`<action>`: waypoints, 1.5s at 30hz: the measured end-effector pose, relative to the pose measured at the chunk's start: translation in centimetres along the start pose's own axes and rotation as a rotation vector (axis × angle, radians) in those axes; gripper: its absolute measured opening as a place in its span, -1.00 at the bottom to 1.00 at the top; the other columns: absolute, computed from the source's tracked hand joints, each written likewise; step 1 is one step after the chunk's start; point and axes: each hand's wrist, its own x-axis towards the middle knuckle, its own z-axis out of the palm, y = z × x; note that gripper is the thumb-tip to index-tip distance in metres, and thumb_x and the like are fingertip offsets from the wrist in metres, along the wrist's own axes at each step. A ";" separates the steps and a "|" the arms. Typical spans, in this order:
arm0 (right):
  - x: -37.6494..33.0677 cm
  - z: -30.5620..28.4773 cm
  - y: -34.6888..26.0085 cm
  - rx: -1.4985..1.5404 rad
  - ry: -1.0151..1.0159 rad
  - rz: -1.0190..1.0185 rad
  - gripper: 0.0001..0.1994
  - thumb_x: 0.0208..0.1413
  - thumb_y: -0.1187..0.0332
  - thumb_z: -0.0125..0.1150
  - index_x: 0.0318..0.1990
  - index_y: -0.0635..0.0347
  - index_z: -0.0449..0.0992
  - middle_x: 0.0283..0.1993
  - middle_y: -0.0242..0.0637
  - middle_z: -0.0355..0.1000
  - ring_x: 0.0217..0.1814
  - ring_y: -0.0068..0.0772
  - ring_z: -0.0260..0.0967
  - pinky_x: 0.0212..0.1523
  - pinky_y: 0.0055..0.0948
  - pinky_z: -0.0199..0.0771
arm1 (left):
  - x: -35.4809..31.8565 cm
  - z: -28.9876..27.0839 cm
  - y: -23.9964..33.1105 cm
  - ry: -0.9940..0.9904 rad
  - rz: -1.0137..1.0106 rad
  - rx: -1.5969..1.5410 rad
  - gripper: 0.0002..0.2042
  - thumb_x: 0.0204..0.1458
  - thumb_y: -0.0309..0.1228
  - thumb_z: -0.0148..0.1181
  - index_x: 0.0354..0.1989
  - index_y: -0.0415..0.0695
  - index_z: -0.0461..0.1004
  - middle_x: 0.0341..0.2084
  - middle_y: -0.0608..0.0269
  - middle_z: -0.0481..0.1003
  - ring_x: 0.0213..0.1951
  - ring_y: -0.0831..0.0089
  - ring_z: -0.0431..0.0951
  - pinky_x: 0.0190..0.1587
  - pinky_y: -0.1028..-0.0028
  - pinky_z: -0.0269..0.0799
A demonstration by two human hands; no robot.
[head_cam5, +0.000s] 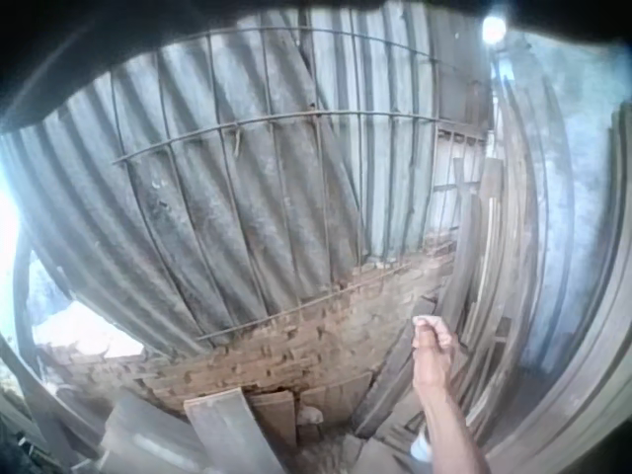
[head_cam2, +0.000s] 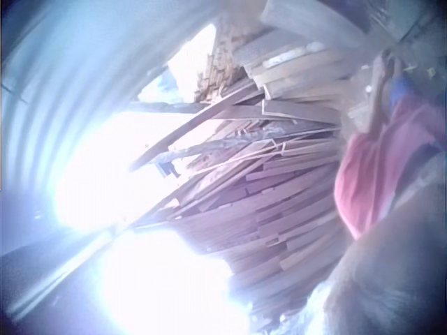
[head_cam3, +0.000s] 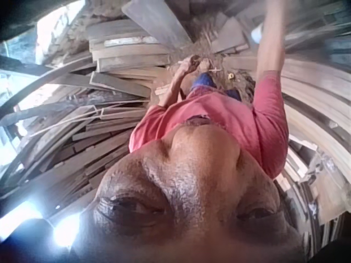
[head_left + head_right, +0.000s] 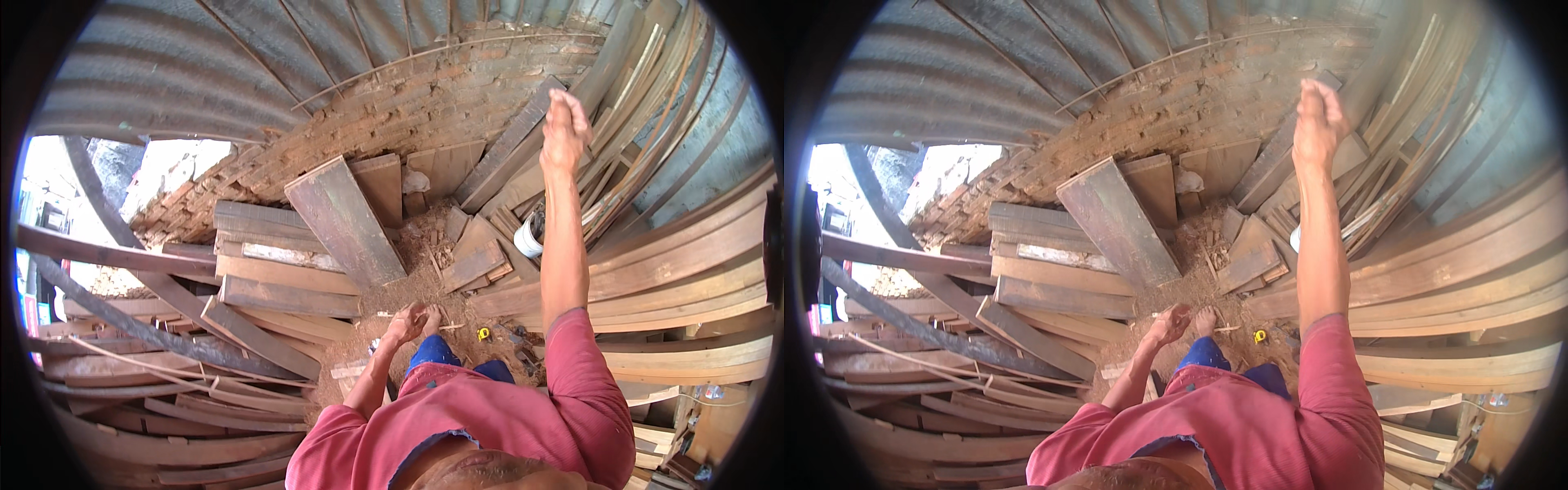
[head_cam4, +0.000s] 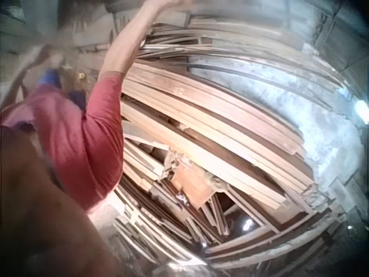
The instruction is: The person uses a hammer and a small block of wood to shape the curved edge of a large wooden board. They repeatedly tap along the edge, flip the board over, and continue shaping the other side before placing it down.
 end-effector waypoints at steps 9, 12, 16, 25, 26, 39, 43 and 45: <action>7.4 12.3 7.4 -0.022 0.155 -0.004 -0.82 0.26 0.42 0.22 -0.08 0.31 0.60 -0.36 -0.37 0.52 -0.46 -0.72 0.28 -0.47 -0.70 0.27 | 5.4 -5.6 -6.6 0.018 -0.060 -0.014 -0.59 0.17 -0.21 0.14 0.11 -0.19 0.47 -0.01 -0.20 0.54 0.03 -0.12 0.55 0.11 0.12 0.48; 5.8 13.6 8.5 0.035 0.144 0.066 -0.82 0.24 0.40 0.22 -0.08 0.28 0.59 -0.40 -0.40 0.49 -0.46 -0.75 0.24 -0.45 -0.71 0.21 | 6.6 -6.0 -6.8 -0.043 -0.055 0.047 -0.56 0.17 -0.20 0.17 0.17 -0.15 0.44 0.01 -0.10 0.57 -0.05 0.04 0.63 0.04 0.20 0.53; 6.0 13.7 10.9 0.037 0.166 0.065 -0.84 0.24 0.42 0.22 -0.10 0.29 0.59 -0.40 -0.39 0.50 -0.45 -0.72 0.26 -0.42 -0.69 0.25 | 7.6 -6.9 -4.9 -0.129 -0.040 0.020 -0.56 0.20 -0.17 0.16 0.18 -0.14 0.43 0.02 -0.09 0.57 0.03 0.01 0.60 0.07 0.17 0.51; 7.5 11.6 13.2 -0.002 0.378 -0.045 -0.83 0.26 0.38 0.23 -0.10 0.25 0.60 -0.37 -0.40 0.53 -0.38 -0.70 0.34 -0.36 -0.65 0.30 | 8.4 -7.5 -6.0 -0.167 -0.024 0.033 -0.55 0.21 -0.14 0.14 0.19 -0.12 0.42 0.05 -0.11 0.55 0.10 -0.04 0.55 0.12 0.15 0.48; 7.5 11.7 13.6 -0.022 0.380 -0.061 -0.82 0.25 0.39 0.21 -0.10 0.28 0.60 -0.36 -0.38 0.54 -0.35 -0.66 0.35 -0.28 -0.60 0.33 | 8.4 -7.8 -5.9 -0.176 -0.039 0.033 -0.55 0.22 -0.14 0.14 0.19 -0.12 0.42 0.05 -0.11 0.55 0.10 -0.04 0.55 0.13 0.15 0.48; 5.2 13.0 17.4 -0.376 0.145 -0.132 -0.85 0.26 0.43 0.22 -0.11 0.29 0.63 -0.32 -0.35 0.61 -0.25 -0.63 0.46 -0.23 -0.58 0.42 | 11.2 -8.3 -7.5 -0.149 0.044 0.139 -0.55 0.19 -0.16 0.16 0.19 -0.12 0.42 0.07 -0.13 0.53 0.10 -0.05 0.54 0.13 0.13 0.47; 6.3 12.6 14.3 -0.202 0.214 -0.104 -0.83 0.28 0.43 0.22 -0.07 0.29 0.60 -0.26 -0.30 0.59 -0.23 -0.63 0.48 -0.23 -0.61 0.36 | 13.4 -9.8 -6.2 -0.114 0.071 0.145 -0.57 0.19 -0.17 0.16 0.17 -0.11 0.42 0.01 -0.14 0.54 0.07 -0.10 0.54 0.12 0.09 0.46; 6.7 13.2 12.0 -0.220 0.229 -0.138 -0.82 0.30 0.41 0.21 -0.06 0.31 0.60 -0.24 -0.27 0.60 -0.23 -0.60 0.50 -0.21 -0.60 0.38 | 14.5 -10.5 -5.9 -0.098 0.105 0.123 -0.56 0.19 -0.17 0.17 0.19 -0.10 0.41 0.00 -0.13 0.54 0.06 -0.11 0.53 0.11 0.07 0.46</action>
